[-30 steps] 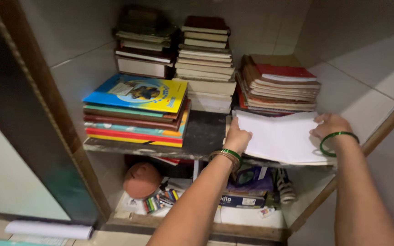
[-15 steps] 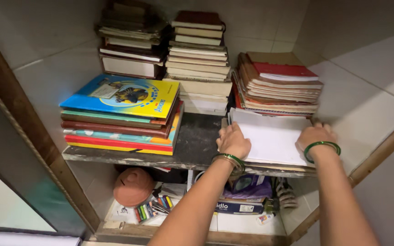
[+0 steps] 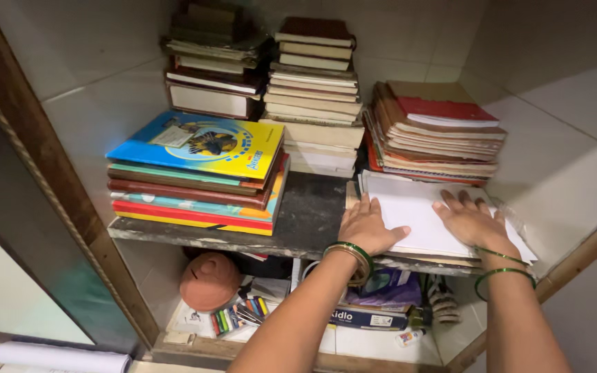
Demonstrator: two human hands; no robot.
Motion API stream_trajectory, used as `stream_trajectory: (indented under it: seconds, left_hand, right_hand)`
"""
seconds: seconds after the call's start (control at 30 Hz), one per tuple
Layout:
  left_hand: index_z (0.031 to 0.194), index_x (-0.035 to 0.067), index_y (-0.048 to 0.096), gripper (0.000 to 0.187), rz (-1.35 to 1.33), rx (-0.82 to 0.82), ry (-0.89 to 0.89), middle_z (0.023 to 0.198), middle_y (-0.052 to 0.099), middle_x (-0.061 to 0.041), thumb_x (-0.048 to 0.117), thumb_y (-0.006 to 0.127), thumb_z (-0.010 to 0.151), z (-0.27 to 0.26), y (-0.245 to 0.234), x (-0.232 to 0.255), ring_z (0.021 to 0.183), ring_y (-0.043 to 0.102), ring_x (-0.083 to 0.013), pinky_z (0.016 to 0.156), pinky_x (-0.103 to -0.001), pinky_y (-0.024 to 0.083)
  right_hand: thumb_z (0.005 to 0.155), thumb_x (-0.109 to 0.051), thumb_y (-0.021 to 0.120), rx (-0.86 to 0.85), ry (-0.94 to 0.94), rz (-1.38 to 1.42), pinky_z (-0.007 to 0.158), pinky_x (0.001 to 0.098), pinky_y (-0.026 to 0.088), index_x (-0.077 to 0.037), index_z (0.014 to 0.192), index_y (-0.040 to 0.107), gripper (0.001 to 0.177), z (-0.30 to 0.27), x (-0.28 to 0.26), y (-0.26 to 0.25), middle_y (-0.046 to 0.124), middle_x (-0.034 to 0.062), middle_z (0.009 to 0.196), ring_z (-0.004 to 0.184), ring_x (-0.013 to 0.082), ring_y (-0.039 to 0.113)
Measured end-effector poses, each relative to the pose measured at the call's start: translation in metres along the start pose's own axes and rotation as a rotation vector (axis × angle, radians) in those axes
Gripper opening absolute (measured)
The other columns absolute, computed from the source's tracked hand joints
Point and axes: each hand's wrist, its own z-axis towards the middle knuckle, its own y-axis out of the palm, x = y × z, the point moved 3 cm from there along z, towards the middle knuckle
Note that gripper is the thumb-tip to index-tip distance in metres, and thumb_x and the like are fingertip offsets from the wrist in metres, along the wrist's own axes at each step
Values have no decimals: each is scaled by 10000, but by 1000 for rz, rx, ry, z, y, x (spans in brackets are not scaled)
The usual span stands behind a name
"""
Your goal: The person sits on the floor and organizes a pile of papers, notebooks, and books. They sort through the items, stack them, and place them onto a nearby bookshelf.
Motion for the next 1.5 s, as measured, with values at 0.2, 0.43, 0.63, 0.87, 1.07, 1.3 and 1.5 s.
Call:
stream_trajectory:
  seconds: [0.2, 0.43, 0.63, 0.87, 1.07, 1.3, 1.5]
  left_hand:
    - [1556, -7, 332, 1122, -134, -15, 2, 1676, 174, -221, 714, 661, 762, -8, -8, -7, 1589, 76, -338, 1243, -475, 59]
    - [1585, 17, 325, 1143, -393, 51, 65, 1658, 149, -290, 644, 765, 737, -25, -28, -17, 1561, 170, -384, 1237, -402, 223]
    - [1566, 53, 389, 1022, -435, 239, 185, 1655, 251, -248, 526, 787, 752, -68, -63, -11, 1523, 301, -341, 1200, -377, 287]
    - [1451, 75, 557, 702, -440, 593, 333, 1560, 478, -179, 305, 794, 832, -157, -132, -47, 1433, 471, -318, 1118, -384, 417]
    - [1393, 78, 600, 555, -588, 691, 337, 1397, 614, -134, 158, 751, 865, -240, -185, -103, 1263, 631, -245, 1005, -337, 534]
    - [1322, 85, 661, 424, -755, 750, 138, 1259, 692, -107, 115, 706, 901, -349, -227, -183, 1151, 686, -232, 984, -343, 543]
    - [1308, 93, 664, 407, -628, 917, -77, 1291, 697, -92, 114, 710, 904, -440, -257, -261, 1210, 662, -215, 1017, -337, 524]
  right_hand:
    - [977, -660, 269, -14, 8, -62, 1225, 670, 135, -393, 1613, 270, 690, 6, -3, -1, 169, 37, 1725, 1558, 382, 193]
    - [896, -730, 424, 76, -18, -13, 1223, 639, 133, -365, 1574, 356, 773, -13, -32, -5, 193, 31, 1703, 1570, 360, 140]
    - [830, -686, 621, 214, -123, 76, 1205, 626, 148, -285, 1492, 520, 780, -49, -66, -30, 241, 66, 1686, 1552, 365, 159]
    - [824, -610, 686, 416, -417, 227, 1184, 551, 248, -214, 1388, 652, 690, -128, -147, -63, 445, 167, 1581, 1498, 359, 327]
    - [838, -581, 698, 407, -578, 292, 1174, 516, 287, -174, 1364, 670, 666, -197, -239, -66, 472, 219, 1546, 1449, 397, 386]
    - [846, -455, 722, -4, -803, 715, 1092, 393, 403, -156, 1353, 653, 593, -278, -356, -45, 522, 136, 1517, 1386, 274, 491]
    - [849, -425, 718, -189, -984, 704, 1098, 358, 462, -122, 1341, 645, 583, -339, -458, -1, 636, 127, 1447, 1307, 266, 610]
